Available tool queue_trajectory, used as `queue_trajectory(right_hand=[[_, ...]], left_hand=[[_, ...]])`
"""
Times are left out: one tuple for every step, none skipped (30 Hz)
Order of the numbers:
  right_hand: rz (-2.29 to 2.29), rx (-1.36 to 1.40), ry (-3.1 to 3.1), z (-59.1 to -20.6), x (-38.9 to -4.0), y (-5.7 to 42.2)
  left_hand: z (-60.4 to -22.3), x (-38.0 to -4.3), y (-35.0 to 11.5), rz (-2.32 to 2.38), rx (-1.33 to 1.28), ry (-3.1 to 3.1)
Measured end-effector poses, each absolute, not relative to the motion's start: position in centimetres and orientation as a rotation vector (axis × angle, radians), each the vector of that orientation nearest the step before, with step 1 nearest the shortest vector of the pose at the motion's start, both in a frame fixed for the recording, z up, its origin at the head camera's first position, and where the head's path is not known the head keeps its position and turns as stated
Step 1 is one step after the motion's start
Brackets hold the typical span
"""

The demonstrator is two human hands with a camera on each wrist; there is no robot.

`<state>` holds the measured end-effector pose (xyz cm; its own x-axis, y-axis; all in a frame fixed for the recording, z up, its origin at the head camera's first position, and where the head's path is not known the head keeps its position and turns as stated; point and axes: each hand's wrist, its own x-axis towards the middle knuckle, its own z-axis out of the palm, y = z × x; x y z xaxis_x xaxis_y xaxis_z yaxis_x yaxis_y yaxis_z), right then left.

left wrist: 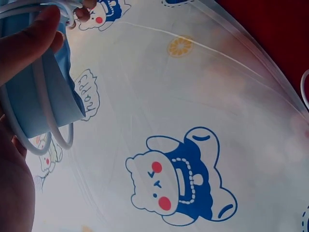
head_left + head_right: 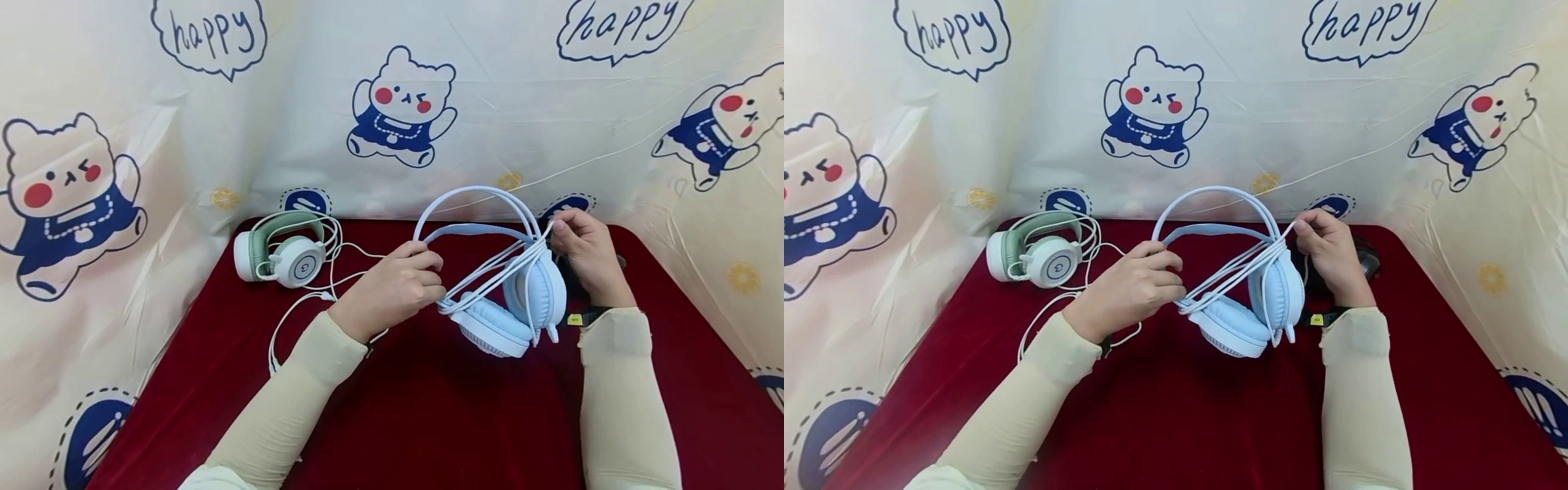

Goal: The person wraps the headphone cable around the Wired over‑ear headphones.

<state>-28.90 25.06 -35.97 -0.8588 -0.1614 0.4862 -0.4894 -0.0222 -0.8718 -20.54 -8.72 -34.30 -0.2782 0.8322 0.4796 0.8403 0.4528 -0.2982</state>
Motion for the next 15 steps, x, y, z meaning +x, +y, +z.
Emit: queue_trajectory(right_hand=[[1.967,0.683,-2.011,-36.1,-29.0,24.9],[1.957,0.676,-2.016,-36.2,-29.2,24.7],[1.928,0.664,-2.035,-36.3,-29.4,24.5],[1.889,0.647,-2.062,-36.5,-29.5,24.4],[1.861,0.628,-2.084,-36.6,-29.6,24.3],[1.81,0.615,-2.116,-36.7,-29.7,24.2],[1.756,0.599,-2.155,-36.8,-29.8,24.2],[1.71,0.601,-2.175,-36.9,-30.0,24.1],[1.663,0.613,-2.183,-37.1,-30.2,24.1],[1.639,0.651,-2.169,-37.2,-30.4,24.1],[1.632,0.693,-2.149,-37.4,-30.6,24.1],[1.634,0.737,-2.13,-37.5,-30.8,24.1],[1.676,0.781,-2.102,-37.4,-30.7,23.8],[1.796,0.844,-2.055,-37.3,-30.5,23.5],[1.924,0.916,-1.994,-37.1,-30.2,23.1]], left_hand=[[-34.3,-20.5,-8.7,-0.037,-1.396,-2.122],[-34.3,-20.5,-8.7,-0.054,-1.399,-2.117],[-34.3,-20.5,-8.7,-0.067,-1.401,-2.113],[-34.4,-20.5,-8.7,-0.078,-1.402,-2.11],[-34.4,-20.4,-8.6,-0.088,-1.403,-2.11],[-34.4,-20.4,-8.6,-0.093,-1.403,-2.11],[-34.4,-20.4,-8.6,-0.097,-1.402,-2.111],[-34.5,-20.3,-8.5,-0.099,-1.402,-2.109],[-34.5,-20.3,-8.5,-0.098,-1.401,-2.105],[-34.5,-20.3,-8.5,-0.097,-1.401,-2.1],[-34.5,-20.3,-8.4,-0.093,-1.402,-2.094],[-34.5,-20.2,-8.4,-0.089,-1.402,-2.084],[-34.5,-20.2,-8.3,-0.085,-1.404,-2.074],[-34.5,-20.2,-8.3,-0.082,-1.406,-2.064],[-34.5,-20.2,-8.2,-0.08,-1.409,-2.054]])
